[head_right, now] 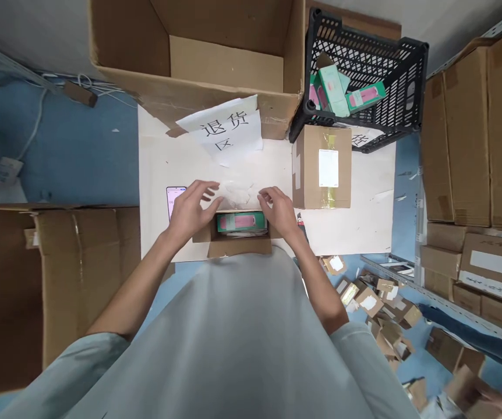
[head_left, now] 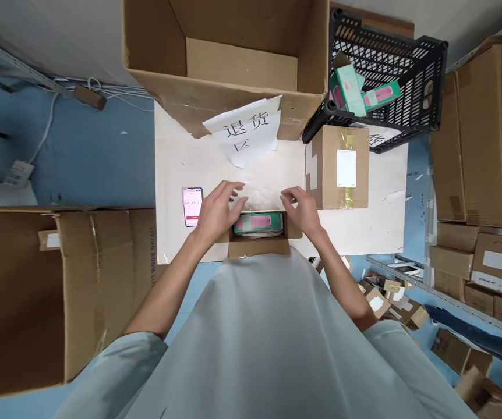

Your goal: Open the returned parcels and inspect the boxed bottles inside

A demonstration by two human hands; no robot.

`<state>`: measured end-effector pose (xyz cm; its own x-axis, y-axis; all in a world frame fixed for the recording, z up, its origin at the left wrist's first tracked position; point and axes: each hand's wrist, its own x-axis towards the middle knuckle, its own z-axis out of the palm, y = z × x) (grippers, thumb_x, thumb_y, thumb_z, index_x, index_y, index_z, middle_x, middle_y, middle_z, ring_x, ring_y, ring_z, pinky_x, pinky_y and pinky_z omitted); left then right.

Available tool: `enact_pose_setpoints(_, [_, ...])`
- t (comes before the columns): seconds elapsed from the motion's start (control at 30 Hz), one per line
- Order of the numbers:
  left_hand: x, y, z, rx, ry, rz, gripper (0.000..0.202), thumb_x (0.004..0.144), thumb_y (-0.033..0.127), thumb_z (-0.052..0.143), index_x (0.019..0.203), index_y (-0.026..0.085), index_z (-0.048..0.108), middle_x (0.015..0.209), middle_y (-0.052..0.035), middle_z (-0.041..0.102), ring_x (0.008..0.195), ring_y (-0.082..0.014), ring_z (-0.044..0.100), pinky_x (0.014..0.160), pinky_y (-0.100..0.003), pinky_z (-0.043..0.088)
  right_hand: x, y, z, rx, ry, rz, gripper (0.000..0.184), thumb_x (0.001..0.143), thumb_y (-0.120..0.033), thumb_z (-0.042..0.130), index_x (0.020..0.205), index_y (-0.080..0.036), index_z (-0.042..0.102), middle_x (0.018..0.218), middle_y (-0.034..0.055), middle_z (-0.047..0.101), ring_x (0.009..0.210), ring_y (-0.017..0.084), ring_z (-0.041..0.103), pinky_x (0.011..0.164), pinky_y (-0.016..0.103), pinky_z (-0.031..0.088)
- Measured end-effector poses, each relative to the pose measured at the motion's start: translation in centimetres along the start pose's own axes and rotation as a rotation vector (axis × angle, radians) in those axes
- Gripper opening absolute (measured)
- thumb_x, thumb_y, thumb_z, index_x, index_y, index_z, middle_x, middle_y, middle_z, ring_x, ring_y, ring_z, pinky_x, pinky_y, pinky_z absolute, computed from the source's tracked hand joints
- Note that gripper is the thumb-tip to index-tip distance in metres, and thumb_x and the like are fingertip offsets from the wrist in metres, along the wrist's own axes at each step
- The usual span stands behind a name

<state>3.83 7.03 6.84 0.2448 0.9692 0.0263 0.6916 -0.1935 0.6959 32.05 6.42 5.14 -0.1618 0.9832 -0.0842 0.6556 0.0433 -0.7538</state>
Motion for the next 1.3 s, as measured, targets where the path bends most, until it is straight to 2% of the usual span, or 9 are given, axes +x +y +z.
enact_pose_setpoints(0.13, [-5.5,1.2,1.1,-0.013,-0.064,-0.038,0.015,0.105,0.033,0.061,0.103,0.023,0.072,0.099,-0.0039,0.078,0.085,-0.0209,0.074,0.077,-0.033,0.057,-4.6,-0.2,0.3,-0.010,-0.147,-0.007,0.020,0.110,-0.036,0.064,0.116,-0.024,0.078,0.112,0.0067,0.081,0.096,0.024,0.076,0.091,0.038,0.061])
enact_pose_setpoints(0.23, [-7.4,0.8,3.2,0.045,-0.205,-0.053,0.013,0.101,0.029,0.063,0.098,0.024,0.074,0.100,-0.0052,0.080,0.088,-0.0248,0.075,0.077,-0.036,0.056,-5.9,1.1,1.3,-0.070,-0.223,-0.022,0.032,0.105,-0.035,0.071,0.135,-0.025,0.076,0.141,0.0103,0.077,0.125,0.030,0.074,0.105,0.045,0.061])
enact_pose_setpoints(0.37, [-7.3,0.1,5.5,0.180,-0.345,-0.047,0.020,0.101,0.025,0.063,0.115,0.021,0.076,0.124,-0.0115,0.080,0.111,-0.0330,0.076,0.084,-0.040,0.058,-5.5,3.4,2.5,-0.151,-0.351,-0.083,0.089,0.090,-0.038,0.091,0.169,-0.026,0.052,0.182,0.0146,0.041,0.168,0.037,0.038,0.133,0.056,0.041])
enact_pose_setpoints(0.47, [-5.9,-0.2,6.9,0.267,-0.440,-0.018,0.035,0.100,0.022,0.065,0.135,0.018,0.072,0.146,-0.0171,0.071,0.130,-0.0365,0.070,0.097,-0.043,0.059,-4.9,5.0,3.5,-0.234,-0.473,-0.130,0.140,0.072,-0.041,0.104,0.183,-0.027,0.021,0.191,0.0161,0.005,0.177,0.042,0.007,0.141,0.064,0.020])
enact_pose_setpoints(0.57, [-4.2,-0.2,8.4,0.381,-0.576,-0.001,0.049,0.097,0.019,0.072,0.145,0.013,0.066,0.146,-0.0213,0.069,0.134,-0.0380,0.068,0.103,-0.044,0.059,-4.4,6.1,4.8,-0.344,-0.533,-0.138,0.160,0.063,-0.040,0.107,0.184,-0.023,0.004,0.190,0.0186,-0.010,0.177,0.044,-0.006,0.141,0.065,0.007])
enact_pose_setpoints(0.73, [-2.6,0.1,11.1,0.483,-0.681,0.020,0.052,0.090,0.008,0.074,0.141,0.006,0.067,0.142,-0.0274,0.069,0.134,-0.0412,0.068,0.107,-0.046,0.058,-4.3,6.7,5.8,-0.435,-0.539,-0.123,0.160,0.064,-0.043,0.103,0.184,-0.014,0.001,0.189,0.0211,-0.008,0.177,0.042,-0.005,0.142,0.060,0.000])
enact_pose_setpoints(1.0, [-2.3,0.5,13.2,0.542,-0.693,-0.010,0.054,0.081,-0.002,0.073,0.135,-0.001,0.068,0.132,-0.0324,0.074,0.130,-0.0419,0.072,0.112,-0.047,0.054,-4.8,6.4,5.7,-0.438,-0.510,-0.123,0.162,0.064,-0.045,0.104,0.184,-0.017,-0.003,0.189,0.0195,-0.007,0.177,0.041,-0.005,0.142,0.060,0.000])
enact_pose_setpoints(1.13, [-2.5,0.4,12.6,0.546,-0.672,-0.054,0.053,0.082,0.002,0.077,0.134,0.004,0.068,0.128,-0.0291,0.077,0.122,-0.0409,0.077,0.104,-0.045,0.059,-4.7,6.3,5.6,-0.441,-0.513,-0.107,0.165,0.062,-0.048,0.106,0.184,-0.017,0.000,0.189,0.0210,-0.003,0.177,0.041,-0.004,0.142,0.060,0.000])
enact_pose_setpoints(1.3, [-3.7,1.1,10.1,0.532,-0.605,-0.064,0.051,0.086,0.013,0.081,0.135,0.010,0.067,0.134,-0.0262,0.076,0.122,-0.0406,0.077,0.101,-0.044,0.060,-4.9,5.5,4.4,-0.378,-0.471,-0.099,0.166,0.063,-0.048,0.108,0.184,-0.020,-0.003,0.189,0.0224,-0.002,0.177,0.039,-0.004,0.142,0.060,0.001])
